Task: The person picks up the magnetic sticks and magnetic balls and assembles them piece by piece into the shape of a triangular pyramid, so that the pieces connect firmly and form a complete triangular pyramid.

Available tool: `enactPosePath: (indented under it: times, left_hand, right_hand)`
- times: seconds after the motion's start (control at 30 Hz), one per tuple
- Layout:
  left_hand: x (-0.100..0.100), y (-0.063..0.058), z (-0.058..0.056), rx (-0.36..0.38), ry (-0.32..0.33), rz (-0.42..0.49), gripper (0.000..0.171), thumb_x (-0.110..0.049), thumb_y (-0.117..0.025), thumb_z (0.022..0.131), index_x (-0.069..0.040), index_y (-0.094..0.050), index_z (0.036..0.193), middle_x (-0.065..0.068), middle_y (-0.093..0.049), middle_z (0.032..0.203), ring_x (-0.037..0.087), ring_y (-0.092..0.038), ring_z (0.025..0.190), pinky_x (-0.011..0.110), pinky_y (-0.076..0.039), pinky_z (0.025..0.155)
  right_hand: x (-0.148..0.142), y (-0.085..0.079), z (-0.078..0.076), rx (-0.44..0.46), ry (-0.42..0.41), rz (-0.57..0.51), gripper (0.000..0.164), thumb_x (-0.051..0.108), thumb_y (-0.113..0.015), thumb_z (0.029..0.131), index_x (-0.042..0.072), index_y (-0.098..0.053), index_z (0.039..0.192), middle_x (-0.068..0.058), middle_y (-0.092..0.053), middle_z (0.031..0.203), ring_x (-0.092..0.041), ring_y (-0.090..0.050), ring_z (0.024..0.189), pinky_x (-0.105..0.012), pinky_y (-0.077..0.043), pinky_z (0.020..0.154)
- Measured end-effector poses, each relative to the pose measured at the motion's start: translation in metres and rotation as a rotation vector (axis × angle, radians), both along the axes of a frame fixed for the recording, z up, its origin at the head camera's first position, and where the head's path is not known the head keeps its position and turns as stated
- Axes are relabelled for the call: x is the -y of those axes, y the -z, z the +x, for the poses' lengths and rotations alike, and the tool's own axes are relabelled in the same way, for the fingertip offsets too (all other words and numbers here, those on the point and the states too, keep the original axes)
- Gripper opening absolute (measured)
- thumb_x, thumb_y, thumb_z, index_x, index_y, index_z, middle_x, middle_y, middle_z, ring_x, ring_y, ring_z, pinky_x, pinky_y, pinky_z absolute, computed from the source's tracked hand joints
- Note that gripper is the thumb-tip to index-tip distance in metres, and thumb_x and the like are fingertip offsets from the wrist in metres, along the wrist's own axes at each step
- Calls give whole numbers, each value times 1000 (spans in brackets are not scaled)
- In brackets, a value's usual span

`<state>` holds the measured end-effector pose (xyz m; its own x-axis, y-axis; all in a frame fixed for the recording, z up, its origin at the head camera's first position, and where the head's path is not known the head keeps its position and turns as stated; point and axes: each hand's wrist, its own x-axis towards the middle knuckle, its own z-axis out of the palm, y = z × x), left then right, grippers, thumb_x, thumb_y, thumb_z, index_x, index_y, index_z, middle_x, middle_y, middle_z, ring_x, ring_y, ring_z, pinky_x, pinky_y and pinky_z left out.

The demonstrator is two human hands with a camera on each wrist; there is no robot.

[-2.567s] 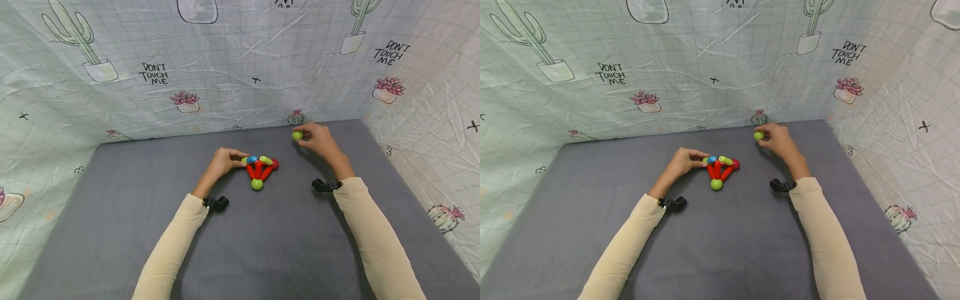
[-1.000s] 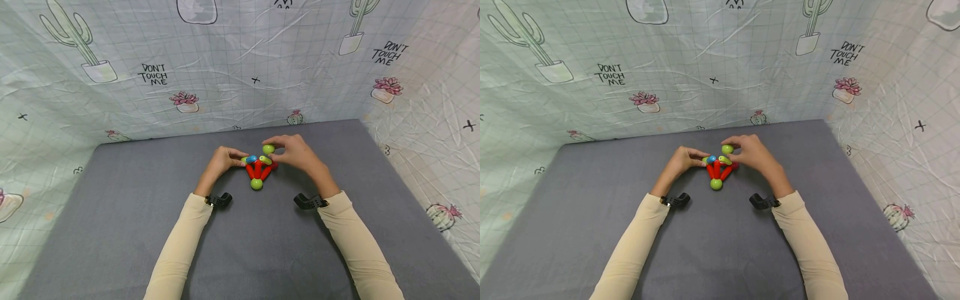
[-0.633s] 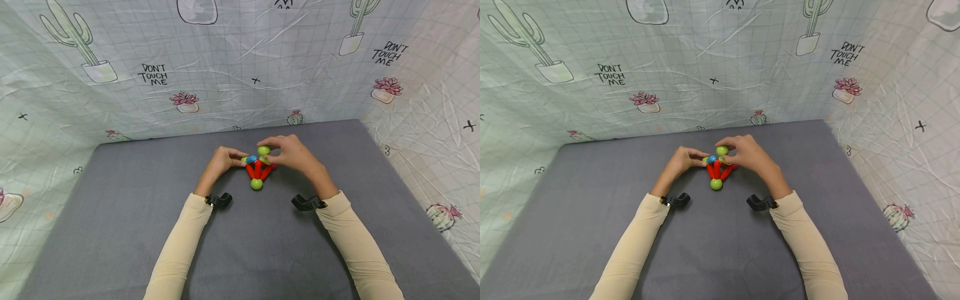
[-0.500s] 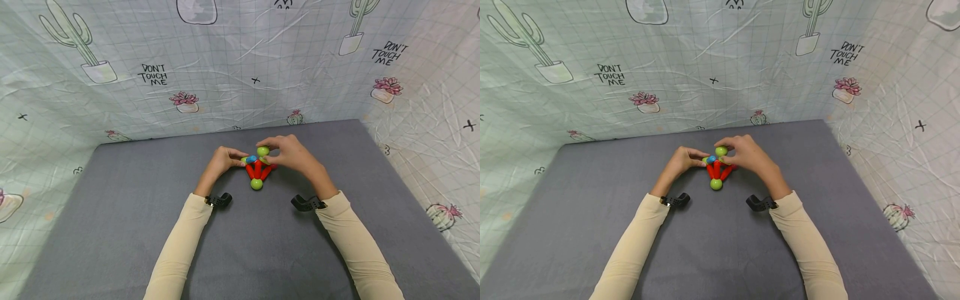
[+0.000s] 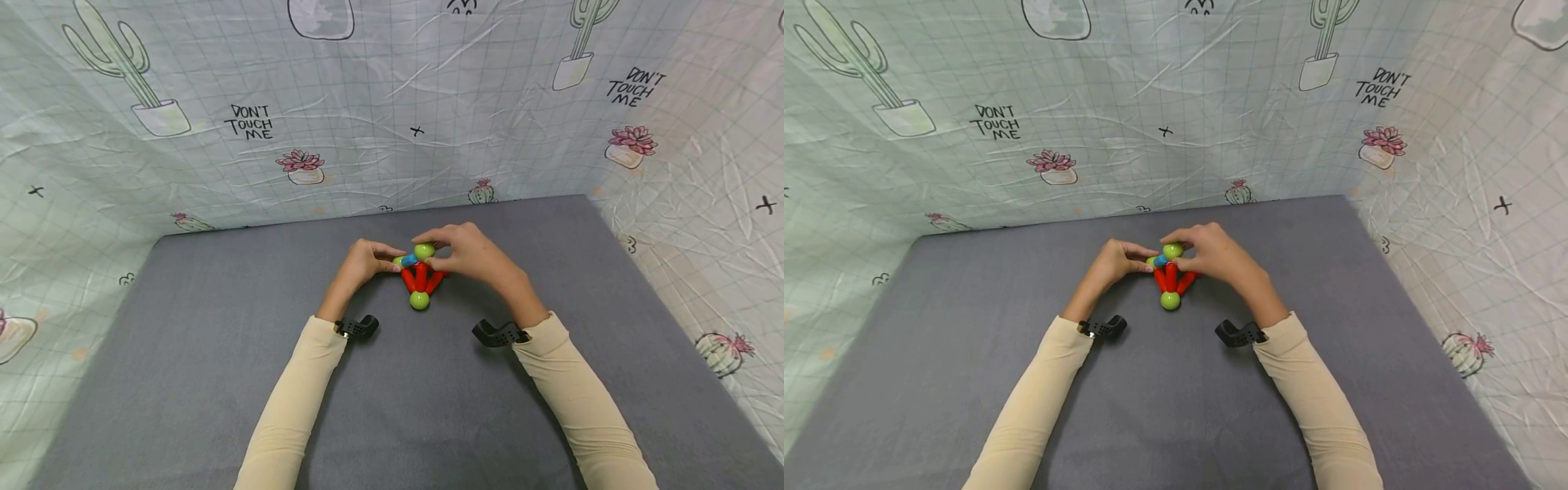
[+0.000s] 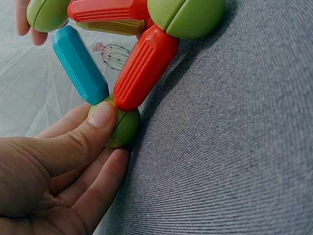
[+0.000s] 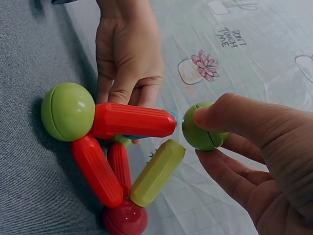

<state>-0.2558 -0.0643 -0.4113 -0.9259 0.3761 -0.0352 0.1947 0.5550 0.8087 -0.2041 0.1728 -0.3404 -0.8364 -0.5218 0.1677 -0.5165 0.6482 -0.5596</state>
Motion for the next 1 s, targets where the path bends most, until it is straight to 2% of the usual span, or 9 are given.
enactPosePath:
  times: [0.17,0.47,0.8,1.0]
  left_hand:
    - [0,0,1,4,-1,0,30,-15,-86,81,-13,-81,110,7,-78,104,20,-72,101,35,-56,89]
    - [-1,-1,1,6,-2,26,30,-12,-86,80,-10,-81,109,9,-78,103,21,-73,100,36,-56,89]
    - [-1,-2,1,8,-8,21,28,-13,-86,81,-11,-81,109,9,-78,104,21,-73,99,36,-56,88]
    - [-1,-1,2,7,-2,23,30,-12,-85,81,-10,-81,110,9,-77,106,21,-72,102,36,-56,90]
  right_hand:
    - [1,1,-1,-7,-16,4,39,9,-78,90,10,-71,129,-11,-73,113,-30,-70,101,-39,-58,78]
    - [1,1,-1,-14,-47,-13,41,10,-79,90,8,-71,130,-10,-72,122,-29,-69,106,-49,-57,86]
    - [-1,2,0,-29,-66,-20,40,12,-80,89,7,-71,128,-9,-72,123,-27,-69,106,-47,-58,85]
    - [-9,2,0,21,-49,-43,42,11,-80,89,7,-71,129,-9,-70,127,-34,-68,111,-50,-56,91]
